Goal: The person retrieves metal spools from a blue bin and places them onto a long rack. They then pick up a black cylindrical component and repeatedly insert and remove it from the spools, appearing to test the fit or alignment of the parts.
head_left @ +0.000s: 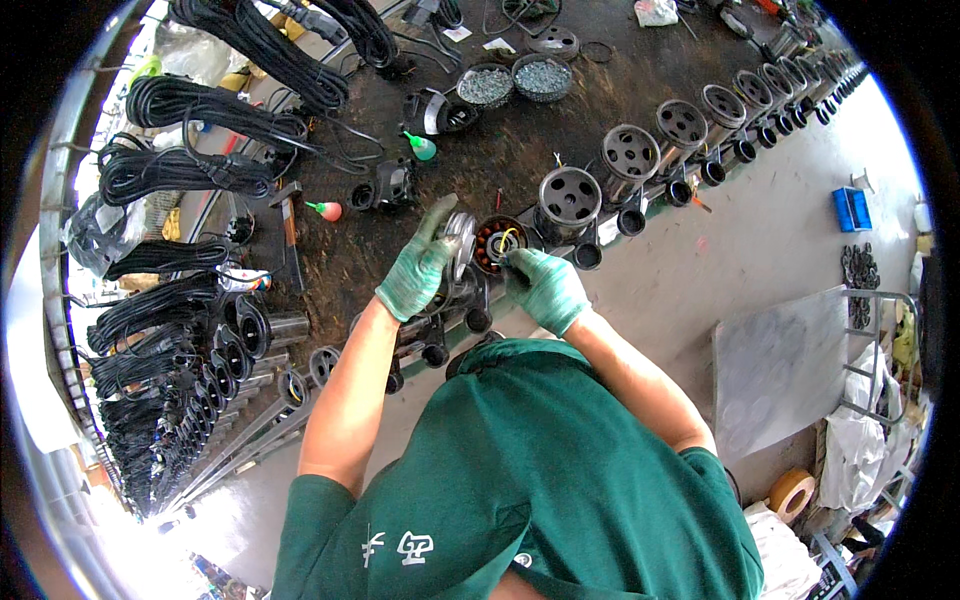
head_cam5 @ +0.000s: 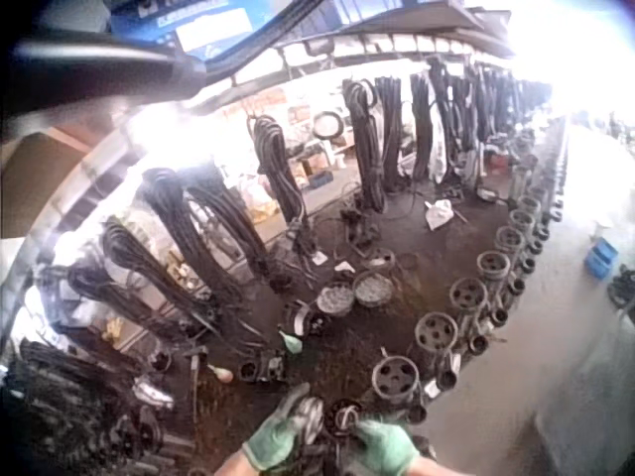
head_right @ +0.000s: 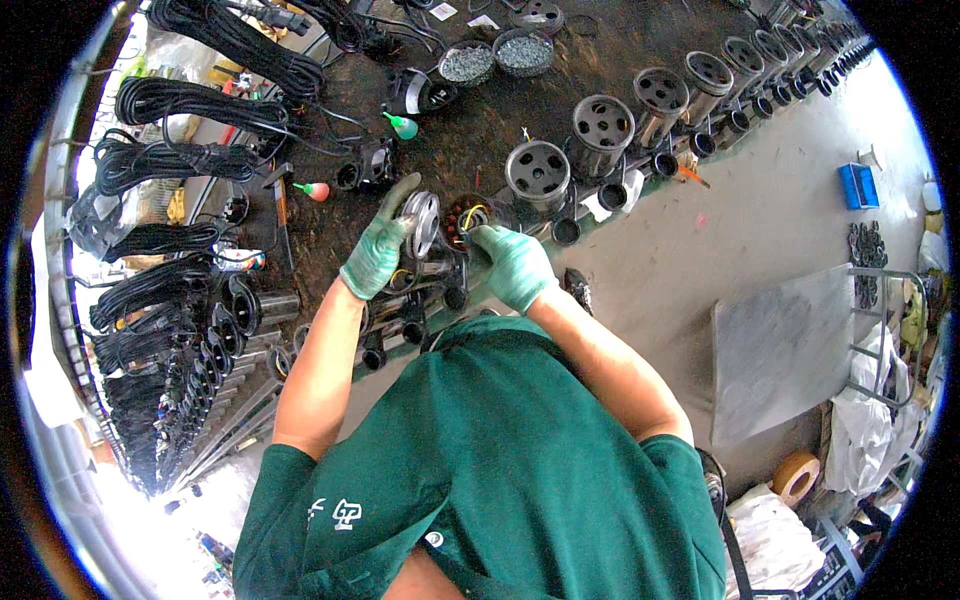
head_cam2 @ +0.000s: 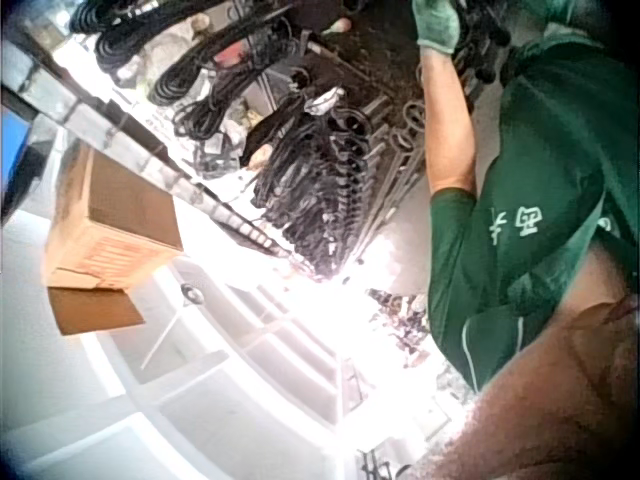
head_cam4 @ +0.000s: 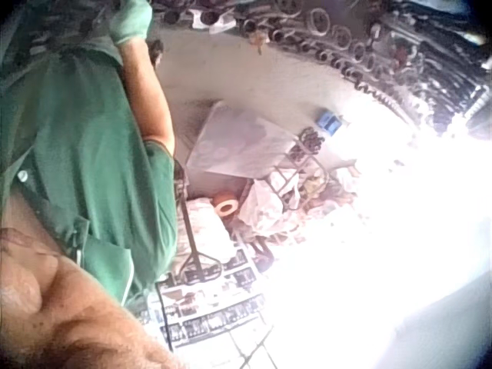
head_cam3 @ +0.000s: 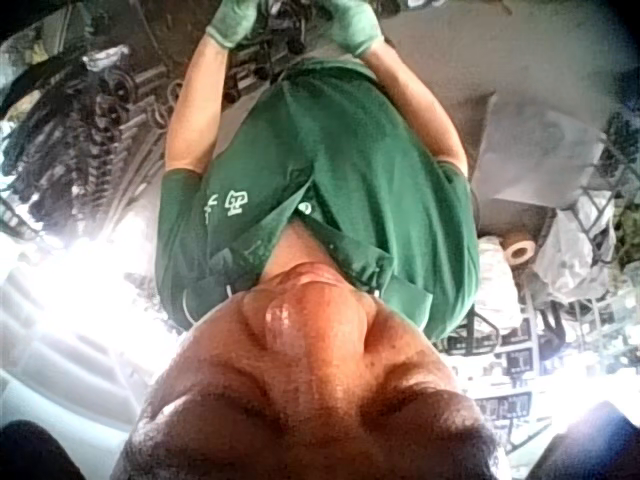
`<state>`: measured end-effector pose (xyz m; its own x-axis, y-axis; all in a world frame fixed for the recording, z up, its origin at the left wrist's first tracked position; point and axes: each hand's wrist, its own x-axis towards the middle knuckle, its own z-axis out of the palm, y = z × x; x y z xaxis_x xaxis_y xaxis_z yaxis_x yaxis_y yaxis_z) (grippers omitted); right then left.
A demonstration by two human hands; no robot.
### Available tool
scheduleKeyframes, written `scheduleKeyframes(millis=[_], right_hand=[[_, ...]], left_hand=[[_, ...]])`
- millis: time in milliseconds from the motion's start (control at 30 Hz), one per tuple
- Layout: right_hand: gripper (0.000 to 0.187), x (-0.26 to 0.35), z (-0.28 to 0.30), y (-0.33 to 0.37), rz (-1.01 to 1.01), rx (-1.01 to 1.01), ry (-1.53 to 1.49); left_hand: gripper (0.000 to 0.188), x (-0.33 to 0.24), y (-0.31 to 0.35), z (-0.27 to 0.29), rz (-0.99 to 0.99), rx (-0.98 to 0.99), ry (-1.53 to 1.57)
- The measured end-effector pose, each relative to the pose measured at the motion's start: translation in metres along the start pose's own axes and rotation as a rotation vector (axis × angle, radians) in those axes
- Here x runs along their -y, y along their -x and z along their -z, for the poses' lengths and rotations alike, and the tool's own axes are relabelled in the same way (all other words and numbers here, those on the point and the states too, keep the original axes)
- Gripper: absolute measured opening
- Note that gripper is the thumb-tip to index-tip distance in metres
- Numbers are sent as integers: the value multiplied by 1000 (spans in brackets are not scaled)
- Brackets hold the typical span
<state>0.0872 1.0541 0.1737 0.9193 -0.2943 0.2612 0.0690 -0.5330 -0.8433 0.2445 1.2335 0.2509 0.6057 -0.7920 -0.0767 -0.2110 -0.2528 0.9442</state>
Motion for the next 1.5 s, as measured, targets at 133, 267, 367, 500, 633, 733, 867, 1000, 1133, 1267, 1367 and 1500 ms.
scheduleKeyframes(millis=[133, 267, 367, 500, 633, 733, 867, 1000, 1133, 1267, 1367, 1500], right_hand=[[26, 8, 7, 3, -134, 128, -100], [25, 8, 9, 2, -194, 130, -113], [24, -1, 3, 5, -169, 77, -146], [24, -4, 0, 5, -144, 44, -149], [23, 2, 5, 3, -118, 48, -134], [24, 1, 4, 3, -80, 53, -105], [27, -4, 1, 3, -75, 138, -16], [30, -1, 4, 3, -149, 192, -62], [36, -4, 2, 4, -173, 191, -132], [35, 2, 2, 6, -84, 71, -108], [31, 3, 2, 8, -49, 9, -67], [28, 5, 4, 7, -2, 15, 106]], left_hand=[[86, -6, -1, -5, 63, 38, -88], [103, -17, -3, -16, -32, 9, -391], [109, -19, -3, -25, -81, -43, -510], [109, -22, -4, -36, -78, -80, -543], [108, -27, -3, -44, -99, -114, -572], [108, -24, -3, -48, -114, -136, -534], [109, -22, -1, -46, -166, -131, -526], [111, -25, -5, -41, -187, -59, -569], [112, -26, -7, -36, -202, -2, -589], [113, -26, -10, -36, -190, -6, -572], [114, -29, -11, -34, -156, 0, -572], [112, -32, -10, -31, -165, 14, -583]])
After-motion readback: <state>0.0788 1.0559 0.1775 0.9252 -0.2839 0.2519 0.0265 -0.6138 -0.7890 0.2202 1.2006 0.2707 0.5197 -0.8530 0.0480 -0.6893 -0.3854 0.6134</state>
